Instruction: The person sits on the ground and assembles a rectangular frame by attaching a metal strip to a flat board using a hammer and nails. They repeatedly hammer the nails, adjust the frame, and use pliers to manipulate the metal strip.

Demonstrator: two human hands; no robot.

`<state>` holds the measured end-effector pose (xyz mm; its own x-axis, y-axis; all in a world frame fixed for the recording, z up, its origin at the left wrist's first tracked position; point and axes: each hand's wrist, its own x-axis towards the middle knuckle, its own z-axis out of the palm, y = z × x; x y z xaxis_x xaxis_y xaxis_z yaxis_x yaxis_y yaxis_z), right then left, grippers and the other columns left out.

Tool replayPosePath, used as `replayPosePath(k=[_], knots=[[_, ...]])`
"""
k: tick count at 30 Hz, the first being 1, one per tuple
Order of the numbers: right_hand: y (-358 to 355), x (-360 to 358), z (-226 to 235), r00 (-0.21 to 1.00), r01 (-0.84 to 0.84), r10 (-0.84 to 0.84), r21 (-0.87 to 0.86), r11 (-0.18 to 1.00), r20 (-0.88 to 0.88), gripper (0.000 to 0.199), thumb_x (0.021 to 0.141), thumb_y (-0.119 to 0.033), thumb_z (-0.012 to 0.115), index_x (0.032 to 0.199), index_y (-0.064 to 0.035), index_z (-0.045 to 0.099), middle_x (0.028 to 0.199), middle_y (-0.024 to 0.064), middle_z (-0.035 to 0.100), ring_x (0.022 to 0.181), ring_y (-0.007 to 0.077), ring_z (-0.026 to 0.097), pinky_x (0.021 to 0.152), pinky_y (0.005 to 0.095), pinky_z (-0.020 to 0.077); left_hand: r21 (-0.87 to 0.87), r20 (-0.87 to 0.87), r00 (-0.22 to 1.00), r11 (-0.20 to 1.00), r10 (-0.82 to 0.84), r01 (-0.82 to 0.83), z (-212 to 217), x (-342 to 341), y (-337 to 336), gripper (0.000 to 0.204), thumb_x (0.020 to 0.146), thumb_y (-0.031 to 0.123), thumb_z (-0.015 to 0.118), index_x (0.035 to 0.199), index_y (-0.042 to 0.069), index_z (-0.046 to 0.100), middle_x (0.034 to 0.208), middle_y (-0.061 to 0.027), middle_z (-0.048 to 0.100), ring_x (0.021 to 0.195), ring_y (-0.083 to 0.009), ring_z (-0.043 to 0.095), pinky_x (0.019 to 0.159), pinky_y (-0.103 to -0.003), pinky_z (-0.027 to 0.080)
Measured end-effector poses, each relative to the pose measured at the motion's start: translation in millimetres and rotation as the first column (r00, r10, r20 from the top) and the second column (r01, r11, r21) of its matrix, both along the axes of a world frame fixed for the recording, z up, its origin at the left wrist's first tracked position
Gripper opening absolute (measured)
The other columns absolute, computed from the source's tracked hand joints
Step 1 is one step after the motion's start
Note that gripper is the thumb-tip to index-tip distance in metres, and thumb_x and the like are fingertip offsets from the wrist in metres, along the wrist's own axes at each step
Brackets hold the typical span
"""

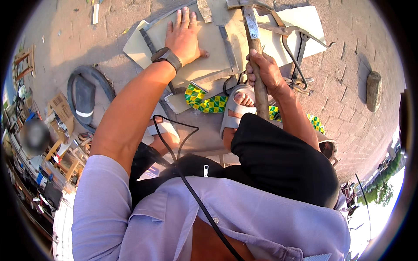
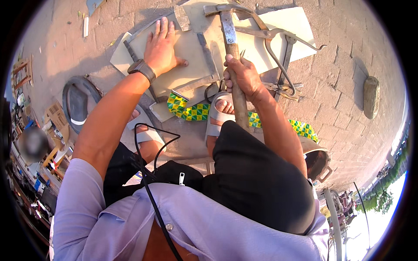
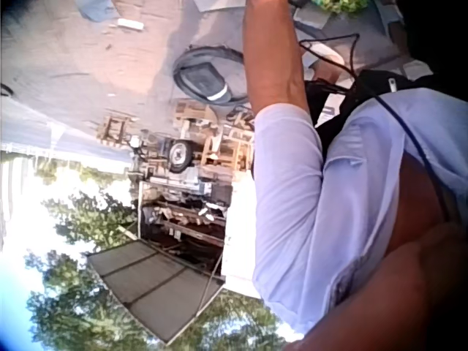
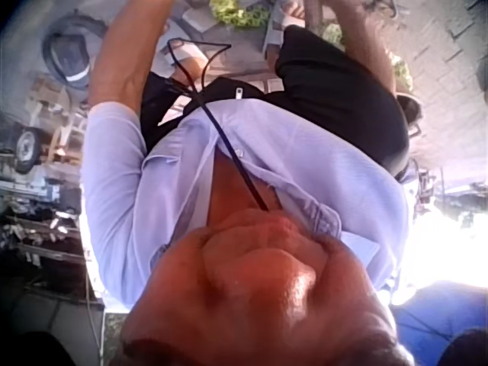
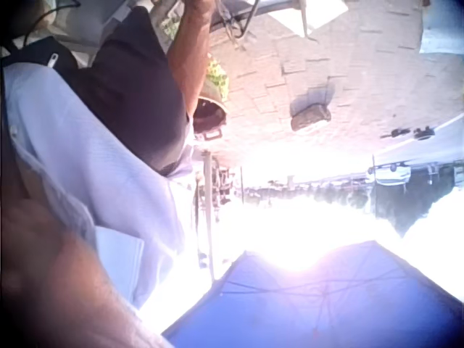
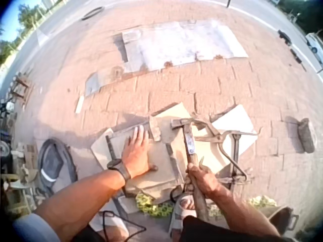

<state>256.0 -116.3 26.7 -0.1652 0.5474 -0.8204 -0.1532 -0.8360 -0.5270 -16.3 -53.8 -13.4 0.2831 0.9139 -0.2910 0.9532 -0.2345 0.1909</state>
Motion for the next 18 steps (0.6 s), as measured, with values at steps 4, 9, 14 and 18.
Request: replayPosePath(k=[4,9,14,18], knots=[[5,1,3,0.970,-0.245,0.245,-0.038,0.969,-0.005,0.040,0.104,-0.045,0.061,0.105,-0.0051,0.056,0.075,0.0029,0.056,0.053,0.0107,0.053,0.046,0.0265,0.0473,-0.032,-0.015,1.000,0.999,0.008,-0.008,0,-3,-6,0.135,0.060,0.053,0.095,0.161,-0.002,0.025,0.171,-0.0245,0.016,0.159,-0.0385,0.015,0.125,-0.057,0.023],[13,-9,-6,0.993,-0.119,0.118,0.019,0.993,0.030,0.038,0.104,-0.043,0.062,0.103,-0.0046,0.056,0.074,0.0029,0.057,0.055,0.0104,0.054,0.047,0.0267,0.0474,-0.039,0.007,1.000,0.999,0.020,-0.020,2,1,-4,0.136,0.060,0.054,0.095,0.161,-0.004,0.024,0.171,-0.0258,0.014,0.159,-0.0392,0.013,0.127,-0.054,0.021],[35,4,-1,0.975,-0.224,0.223,-0.018,0.975,-0.012,0.039,0.104,-0.044,0.061,0.103,-0.0052,0.056,0.073,0.0025,0.056,0.053,0.0104,0.052,0.046,0.0274,0.0473,-0.045,-0.018,0.999,0.999,0.030,-0.031,-2,-7,-6,0.135,0.061,0.054,0.094,0.161,-0.004,0.024,0.171,-0.0270,0.013,0.160,-0.0403,0.012,0.127,-0.054,0.020],[19,-20,-7,0.953,-0.298,0.294,0.043,0.954,0.076,0.040,0.103,-0.044,0.062,0.102,-0.0041,0.057,0.074,0.0028,0.057,0.054,0.0115,0.055,0.048,0.0293,0.0478,-0.048,0.013,1.000,0.999,0.017,-0.017,-2,-1,-2,0.135,0.061,0.055,0.094,0.161,-0.004,0.024,0.171,-0.0276,0.013,0.159,-0.0410,0.012,0.127,-0.054,0.020]])
